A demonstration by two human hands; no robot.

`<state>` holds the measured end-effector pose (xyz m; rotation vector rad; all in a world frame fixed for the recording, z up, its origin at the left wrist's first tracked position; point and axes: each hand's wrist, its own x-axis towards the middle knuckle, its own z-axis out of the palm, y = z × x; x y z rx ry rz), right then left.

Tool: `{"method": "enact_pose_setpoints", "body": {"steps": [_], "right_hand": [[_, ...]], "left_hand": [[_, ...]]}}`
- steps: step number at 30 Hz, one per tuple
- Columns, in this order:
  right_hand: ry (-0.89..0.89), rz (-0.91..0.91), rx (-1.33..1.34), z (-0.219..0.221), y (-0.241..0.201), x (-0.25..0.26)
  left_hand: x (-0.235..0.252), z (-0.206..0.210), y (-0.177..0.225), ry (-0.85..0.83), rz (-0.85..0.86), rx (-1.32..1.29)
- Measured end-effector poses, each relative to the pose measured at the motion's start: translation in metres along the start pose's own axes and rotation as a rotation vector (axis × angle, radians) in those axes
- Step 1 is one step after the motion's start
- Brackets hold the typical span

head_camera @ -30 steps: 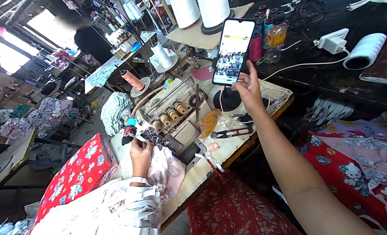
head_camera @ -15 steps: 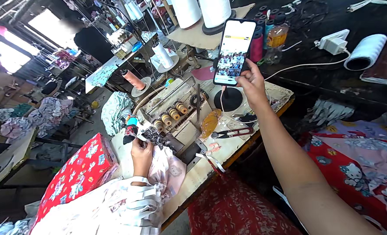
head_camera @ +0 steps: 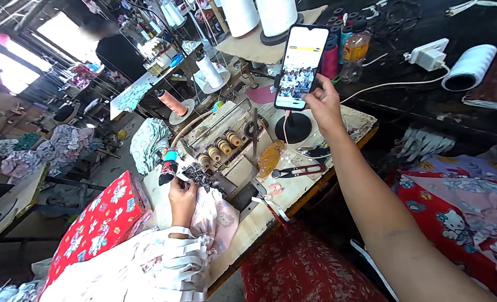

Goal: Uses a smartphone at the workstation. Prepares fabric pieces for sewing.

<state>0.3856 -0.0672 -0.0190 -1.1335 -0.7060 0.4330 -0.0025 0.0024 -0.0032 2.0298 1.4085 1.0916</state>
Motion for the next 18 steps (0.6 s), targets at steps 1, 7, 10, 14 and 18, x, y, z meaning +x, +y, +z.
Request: {"method": "enact_pose_setpoints", "body": {"steps": [1,7,10,14,18], "right_hand": [[0.013,0.012,0.009,-0.0001,-0.0009,0.0009],[0.008,0.028,0.062,-0.0025,-0.0040,0.0006],[0.003,0.030,0.059,-0.0029,-0.0036,0.0000],[-0.005,0.020,0.063,-0.0031,-0.0041,-0.0008],[-0.019,0.030,0.070,-0.0042,-0.0025,-0.0013]], "left_hand": [[-0.0001,0.0002,0.0000,0.001,-0.001,-0.002],[0.0000,0.0007,-0.0002,0.009,-0.008,-0.006],[0.0001,0.0002,0.0006,0.008,-0.003,0.026],[-0.0001,0.0010,0.0016,0.018,0.000,0.020],[-0.0007,0.0014,0.0018,0.019,-0.001,0.010]]}}
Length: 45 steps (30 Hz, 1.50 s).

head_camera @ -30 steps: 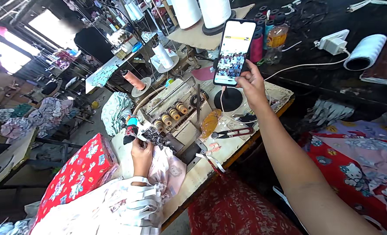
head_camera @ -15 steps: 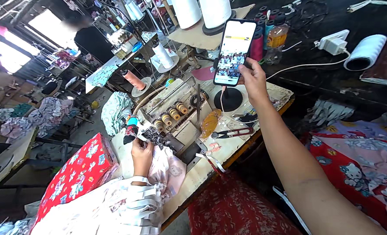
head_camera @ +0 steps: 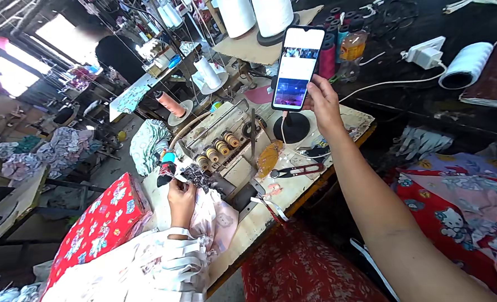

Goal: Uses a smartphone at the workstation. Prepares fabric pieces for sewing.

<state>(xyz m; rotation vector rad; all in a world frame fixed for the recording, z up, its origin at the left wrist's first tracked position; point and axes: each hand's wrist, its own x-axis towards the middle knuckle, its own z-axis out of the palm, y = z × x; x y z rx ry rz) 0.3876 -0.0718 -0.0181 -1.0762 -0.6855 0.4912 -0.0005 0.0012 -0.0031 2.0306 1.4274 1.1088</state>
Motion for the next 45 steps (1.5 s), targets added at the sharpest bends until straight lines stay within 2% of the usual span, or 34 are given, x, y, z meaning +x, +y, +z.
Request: {"method": "enact_pose_setpoints", "body": {"steps": [22,45], "right_hand": [[-0.039,-0.061,-0.092,0.000,0.010,-0.002],[-0.063,-0.002,0.052,0.013,0.012,-0.011]], "left_hand": [[0.001,-0.001,-0.002,-0.021,-0.001,-0.031],[0.001,-0.001,-0.005,-0.013,0.011,-0.035]]}}
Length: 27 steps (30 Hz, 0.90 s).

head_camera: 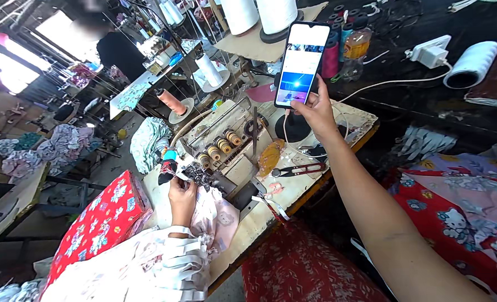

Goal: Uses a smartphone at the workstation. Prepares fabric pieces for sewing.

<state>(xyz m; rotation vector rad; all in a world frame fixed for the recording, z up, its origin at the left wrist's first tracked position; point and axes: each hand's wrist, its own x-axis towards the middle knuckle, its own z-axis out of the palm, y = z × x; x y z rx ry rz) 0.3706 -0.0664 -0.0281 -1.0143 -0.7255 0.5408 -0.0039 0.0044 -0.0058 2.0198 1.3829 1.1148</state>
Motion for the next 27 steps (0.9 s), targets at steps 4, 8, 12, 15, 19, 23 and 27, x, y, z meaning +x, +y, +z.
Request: {"method": "enact_pose_setpoints", "body": {"steps": [4,8,12,15,19,23,27], "right_hand": [[0.001,0.007,-0.004,0.0002,-0.0006,-0.0006],[0.004,-0.014,0.024,0.0011,-0.0005,-0.0011],[0.019,-0.012,0.036,0.0012,0.0003,-0.0007],[0.020,-0.009,0.045,0.0008,0.0002,-0.0004],[0.027,-0.015,0.025,0.0004,0.0005,0.0010],[0.027,-0.009,-0.014,-0.0008,0.0001,0.0030],[0.035,-0.004,-0.031,-0.0016,-0.0015,0.0044]], "left_hand": [[-0.0002,0.0004,0.0025,0.001,0.000,-0.001],[-0.0004,-0.0004,0.0010,-0.001,0.003,0.026],[-0.0008,-0.0003,0.0025,-0.001,0.004,0.034],[-0.0005,-0.0001,0.0021,0.001,0.007,0.031],[-0.0007,0.0001,0.0030,0.004,0.003,0.032],[-0.0009,0.0000,0.0029,0.003,0.000,0.026],[-0.0004,0.0003,0.0030,0.007,0.007,0.018]]}}
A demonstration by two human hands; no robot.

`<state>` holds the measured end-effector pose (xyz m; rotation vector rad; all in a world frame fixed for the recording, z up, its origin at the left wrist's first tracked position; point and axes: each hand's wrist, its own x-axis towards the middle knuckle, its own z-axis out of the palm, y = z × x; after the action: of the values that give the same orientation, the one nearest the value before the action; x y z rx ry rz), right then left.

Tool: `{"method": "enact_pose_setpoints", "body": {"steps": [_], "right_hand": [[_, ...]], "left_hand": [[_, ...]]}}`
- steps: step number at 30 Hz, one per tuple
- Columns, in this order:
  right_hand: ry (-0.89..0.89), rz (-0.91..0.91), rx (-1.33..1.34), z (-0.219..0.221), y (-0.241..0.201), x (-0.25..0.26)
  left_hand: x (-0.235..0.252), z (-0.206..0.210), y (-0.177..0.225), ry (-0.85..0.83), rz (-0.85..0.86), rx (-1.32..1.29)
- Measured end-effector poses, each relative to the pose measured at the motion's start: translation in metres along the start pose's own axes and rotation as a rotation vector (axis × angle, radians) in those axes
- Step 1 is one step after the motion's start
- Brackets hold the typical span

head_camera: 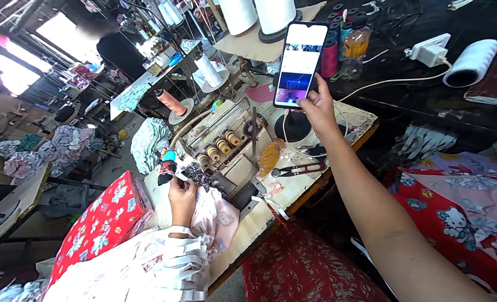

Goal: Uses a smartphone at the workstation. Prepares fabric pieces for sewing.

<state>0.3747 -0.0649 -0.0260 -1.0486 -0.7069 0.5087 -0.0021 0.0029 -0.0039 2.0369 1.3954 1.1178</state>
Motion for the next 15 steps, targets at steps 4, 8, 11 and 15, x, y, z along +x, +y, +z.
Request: {"method": "enact_pose_setpoints", "body": {"steps": [4,8,11,15], "right_hand": [[0.000,-0.004,0.008,-0.0004,-0.0026,-0.0005],[0.007,-0.012,0.001,-0.0013,-0.0016,0.0006],[0.024,-0.007,-0.007,-0.0016,-0.0005,0.0017],[0.026,0.014,0.005,-0.0023,-0.0025,0.0014]], "left_hand": [[0.0003,0.0001,-0.0015,-0.006,0.005,-0.003],[0.0001,0.0001,-0.0002,-0.010,0.003,-0.010],[-0.0001,0.0002,-0.0003,-0.008,-0.010,-0.014],[0.0000,0.0008,-0.0005,-0.003,-0.008,-0.025]]}}
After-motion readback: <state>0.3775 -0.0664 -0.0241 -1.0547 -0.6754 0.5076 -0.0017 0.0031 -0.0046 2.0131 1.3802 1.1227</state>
